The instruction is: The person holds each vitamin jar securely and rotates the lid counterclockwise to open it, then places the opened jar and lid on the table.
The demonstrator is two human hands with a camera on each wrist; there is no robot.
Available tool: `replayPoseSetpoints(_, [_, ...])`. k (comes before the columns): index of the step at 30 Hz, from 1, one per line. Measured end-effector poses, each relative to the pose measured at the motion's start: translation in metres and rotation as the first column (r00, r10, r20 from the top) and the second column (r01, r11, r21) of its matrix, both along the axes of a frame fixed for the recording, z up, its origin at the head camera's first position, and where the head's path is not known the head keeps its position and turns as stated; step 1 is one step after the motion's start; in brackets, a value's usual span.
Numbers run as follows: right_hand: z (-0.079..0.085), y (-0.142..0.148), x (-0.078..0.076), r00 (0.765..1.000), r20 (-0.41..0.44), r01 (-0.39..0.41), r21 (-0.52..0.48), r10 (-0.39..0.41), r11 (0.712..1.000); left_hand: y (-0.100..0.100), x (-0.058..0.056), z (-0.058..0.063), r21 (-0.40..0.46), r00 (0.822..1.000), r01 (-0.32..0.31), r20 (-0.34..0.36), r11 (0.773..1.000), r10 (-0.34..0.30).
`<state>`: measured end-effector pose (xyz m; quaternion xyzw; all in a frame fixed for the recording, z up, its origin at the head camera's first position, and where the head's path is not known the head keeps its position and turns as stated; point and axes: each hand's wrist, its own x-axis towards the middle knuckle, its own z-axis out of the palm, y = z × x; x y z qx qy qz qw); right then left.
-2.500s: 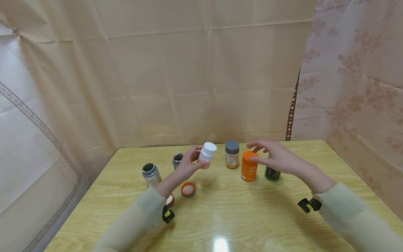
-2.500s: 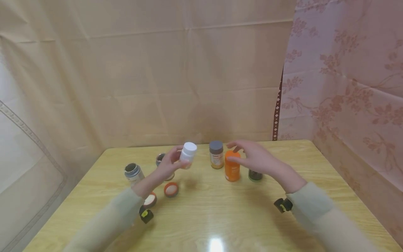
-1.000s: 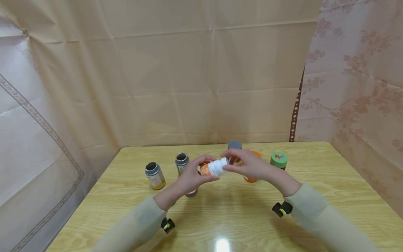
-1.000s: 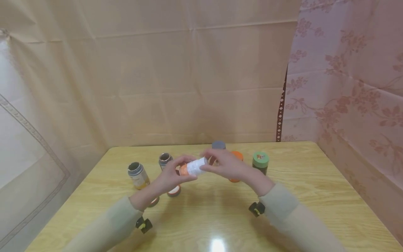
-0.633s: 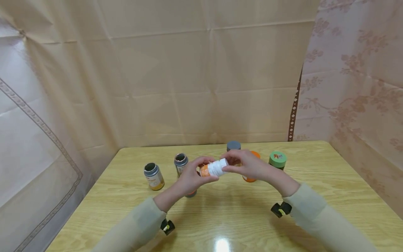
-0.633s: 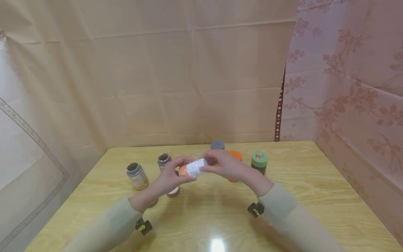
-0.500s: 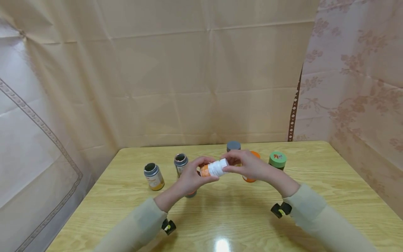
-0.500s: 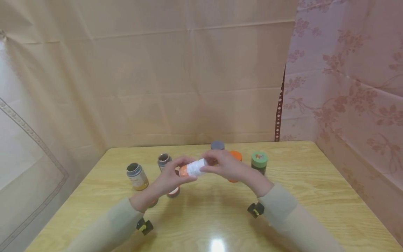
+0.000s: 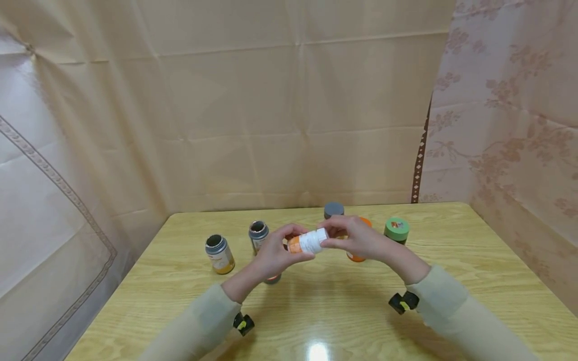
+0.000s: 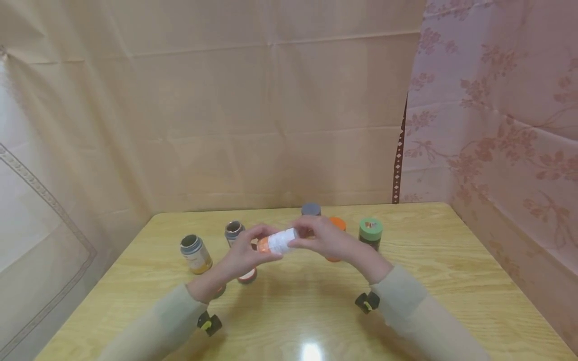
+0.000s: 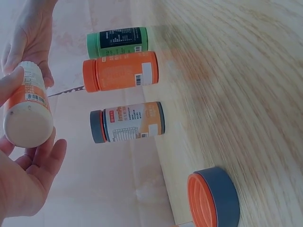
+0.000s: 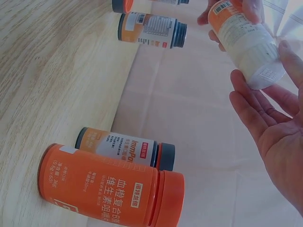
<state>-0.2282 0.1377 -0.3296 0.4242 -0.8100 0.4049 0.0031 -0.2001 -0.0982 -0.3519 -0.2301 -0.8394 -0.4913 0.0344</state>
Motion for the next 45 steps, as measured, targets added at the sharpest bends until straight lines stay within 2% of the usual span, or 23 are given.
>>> replayPoseSetpoints(6, [0.0014,0.001,0.002,0.992,-0.123,-0.022,0.023,0.025,0.999,-0.0015,-0.0033,-0.0031,0.025,0.997,0.018,0.072,1.0,-0.02])
replayPoseSetpoints(8, [0.0018,0.0011,0.0024,0.989,-0.141,-0.033,0.027,0.037,0.999,-0.0019,-0.0028,-0.0034,0.03,0.997,0.017,0.081,0.999,-0.019])
replayPoseSetpoints(12, [0.0022,0.0016,0.0038,0.994,-0.108,-0.026,0.007,0.027,1.0,-0.0017,-0.0019,-0.0022,0.025,0.998,0.015,0.061,1.0,-0.016])
replayPoseSetpoints(19, [0.0007,-0.0008,0.0067,0.998,-0.026,0.067,0.036,-0.066,0.997,-0.0033,-0.0035,-0.0035,0.044,0.998,0.005,0.057,0.999,-0.008])
replayPoseSetpoints(23, [0.0007,-0.0037,0.0071,0.99,0.055,0.122,0.078,-0.126,0.989,-0.0047,-0.0035,-0.0044,0.054,0.998,0.006,0.062,0.999,-0.01])
replayPoseSetpoints(27, [0.0001,-0.0055,0.0066,0.982,0.091,0.153,0.125,-0.165,0.98,-0.005,-0.0027,-0.0042,0.048,0.998,0.008,0.057,0.999,-0.01])
replayPoseSetpoints(36, [-0.0038,-0.007,0.0056,0.987,0.095,0.124,0.095,-0.133,0.988,-0.0058,-0.0016,-0.0041,0.042,0.999,0.001,0.053,0.999,-0.004])
replayPoseSetpoints(38, [-0.0043,-0.0072,0.0058,0.988,0.09,0.121,0.089,-0.129,0.989,-0.0046,0.0036,0.0029,0.031,0.998,-0.003,0.056,1.0,0.002])
replayPoseSetpoints(42, [-0.0039,-0.0075,0.0068,0.99,0.076,0.116,0.088,-0.123,0.989,-0.0049,0.0039,0.0041,0.031,0.999,-0.01,0.053,0.999,0.008])
replayPoseSetpoints(45, [-0.0032,-0.007,0.0077,0.992,0.056,0.109,0.081,-0.114,0.991,-0.0071,-0.0003,-0.0024,0.041,0.999,-0.015,0.049,0.999,0.013])
